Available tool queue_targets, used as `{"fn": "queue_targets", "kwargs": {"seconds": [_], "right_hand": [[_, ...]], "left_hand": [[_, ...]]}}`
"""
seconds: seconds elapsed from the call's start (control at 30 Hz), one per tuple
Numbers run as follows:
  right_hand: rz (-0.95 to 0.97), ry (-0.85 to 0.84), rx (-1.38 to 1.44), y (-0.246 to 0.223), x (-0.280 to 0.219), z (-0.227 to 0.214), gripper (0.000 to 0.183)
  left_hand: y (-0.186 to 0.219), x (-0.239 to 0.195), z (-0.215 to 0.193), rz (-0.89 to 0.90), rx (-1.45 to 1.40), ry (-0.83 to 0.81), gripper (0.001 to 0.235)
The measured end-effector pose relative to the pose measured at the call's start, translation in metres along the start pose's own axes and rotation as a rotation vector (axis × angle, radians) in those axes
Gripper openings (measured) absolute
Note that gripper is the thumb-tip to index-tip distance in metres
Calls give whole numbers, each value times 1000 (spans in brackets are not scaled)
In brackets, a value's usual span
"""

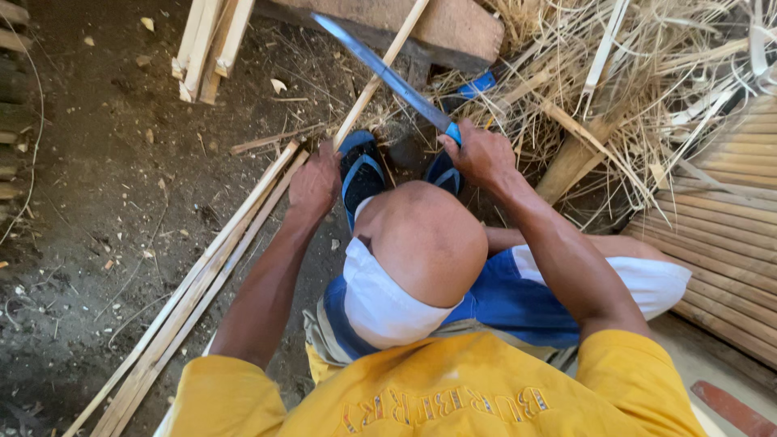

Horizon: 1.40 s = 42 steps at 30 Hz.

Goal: The person sits on the ground and uses a machete to split long bamboo poles into thin strips. They hold the pole with one hand and strike it with the machete, then separate the resulting strips and set them aside.

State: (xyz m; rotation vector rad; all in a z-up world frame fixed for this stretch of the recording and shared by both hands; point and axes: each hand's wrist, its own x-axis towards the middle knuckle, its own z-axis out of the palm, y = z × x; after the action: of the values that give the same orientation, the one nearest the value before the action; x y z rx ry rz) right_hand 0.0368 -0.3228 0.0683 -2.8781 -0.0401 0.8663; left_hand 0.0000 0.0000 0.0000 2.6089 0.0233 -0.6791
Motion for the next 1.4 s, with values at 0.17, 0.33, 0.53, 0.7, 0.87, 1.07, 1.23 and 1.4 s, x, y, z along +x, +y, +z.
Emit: {"fn": "queue_targets", "kwargs": {"seconds": [0.17,0.33,0.53,0.7,0.87,1.07,1.23,1.4], "right_hand": [[-12,32,53,9,6,-37,54],[232,104,214,49,43,-63,60],[-233,-67,-294,24,6,-23,57],[270,201,214,53,19,-61,50],[-76,116,-3,17,-1,-21,49],[-71,25,84,-16,-6,-7,46],[-249,-39,-82,1,5,-6,45],[395,252,481,50,40,-47,42]], "left_hand": [[-6,-12,-4,-31,16,-45,32],[-30,-39,-15,-25,5,-32,31],[-25,-26,-17,26,-19,-42,29],[-37,-43,-31,-87,-64,-105,33],[-6,-4,-22,82,-257,49,34],[4,2,1,81,-408,15,38],[-32,-5,20,188,-211,109,41],[-70,-46,11,-114,-10,-85,45]]}}
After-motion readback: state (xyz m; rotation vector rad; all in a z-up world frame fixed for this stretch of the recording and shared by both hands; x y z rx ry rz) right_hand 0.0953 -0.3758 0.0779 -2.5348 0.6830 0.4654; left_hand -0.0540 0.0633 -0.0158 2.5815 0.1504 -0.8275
